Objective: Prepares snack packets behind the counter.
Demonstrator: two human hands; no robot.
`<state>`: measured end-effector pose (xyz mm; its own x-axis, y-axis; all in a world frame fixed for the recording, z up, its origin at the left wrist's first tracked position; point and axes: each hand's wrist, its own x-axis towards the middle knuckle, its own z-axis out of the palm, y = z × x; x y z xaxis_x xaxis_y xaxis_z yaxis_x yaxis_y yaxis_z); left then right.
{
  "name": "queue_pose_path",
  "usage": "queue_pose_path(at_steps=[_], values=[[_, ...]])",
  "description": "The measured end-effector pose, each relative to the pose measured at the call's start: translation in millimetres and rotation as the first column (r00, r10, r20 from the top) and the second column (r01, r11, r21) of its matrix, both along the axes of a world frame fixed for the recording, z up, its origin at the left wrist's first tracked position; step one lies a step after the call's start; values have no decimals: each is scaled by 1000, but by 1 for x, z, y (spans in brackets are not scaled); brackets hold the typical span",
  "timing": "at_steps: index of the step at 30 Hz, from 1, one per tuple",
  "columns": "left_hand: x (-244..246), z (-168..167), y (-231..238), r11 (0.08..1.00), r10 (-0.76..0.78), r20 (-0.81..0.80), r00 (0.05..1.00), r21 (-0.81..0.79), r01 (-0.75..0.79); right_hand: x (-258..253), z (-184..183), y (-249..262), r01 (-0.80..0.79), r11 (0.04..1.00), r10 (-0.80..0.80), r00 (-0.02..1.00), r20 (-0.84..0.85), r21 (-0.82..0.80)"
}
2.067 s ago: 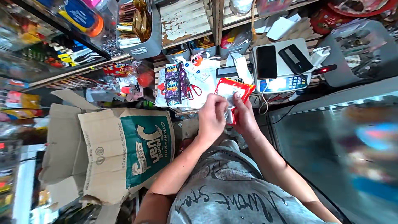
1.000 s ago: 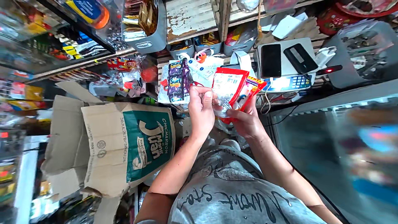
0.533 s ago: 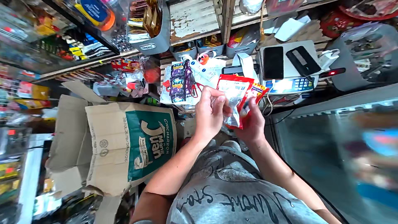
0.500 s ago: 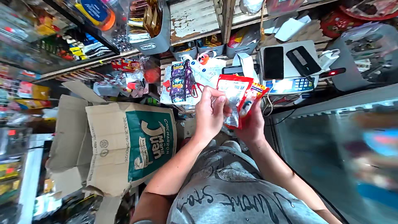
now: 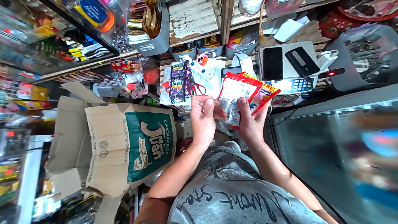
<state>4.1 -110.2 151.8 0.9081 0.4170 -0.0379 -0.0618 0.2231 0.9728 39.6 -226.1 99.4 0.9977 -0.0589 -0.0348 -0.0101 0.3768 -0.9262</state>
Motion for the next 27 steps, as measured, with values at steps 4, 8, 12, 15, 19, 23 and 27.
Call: queue_pose_path(at_steps=[4, 8, 12, 15, 19, 23, 27], values=[[4, 11, 31, 992, 60, 71, 996, 103, -67, 1, -1, -7, 20, 1000, -20, 999, 31, 8], [7, 13, 46, 989, 79, 92, 993, 116, -89, -2, 3, -10, -45, 995, 44, 999, 5, 84], [9, 21, 61, 973, 167, 91, 982, 144, -179, -2, 7, -12, -56, 991, 58, 998, -11, 122], [16, 19, 82, 944, 278, 96, 956, 155, -290, -3, 10, -18, -95, 983, 101, 994, -33, 156], [18, 15, 108, 968, 208, -8, 978, 148, -205, -6, 10, -37, -313, 846, 354, 935, -14, 432], [15, 15, 100, 944, 19, -40, 999, -328, -31, 3, -14, -36, -483, 355, 571, 790, 224, 800], [9, 9, 85, 715, -94, 56, 994, -690, 107, 3, -55, -20, -550, 345, 521, 786, 333, 761]])
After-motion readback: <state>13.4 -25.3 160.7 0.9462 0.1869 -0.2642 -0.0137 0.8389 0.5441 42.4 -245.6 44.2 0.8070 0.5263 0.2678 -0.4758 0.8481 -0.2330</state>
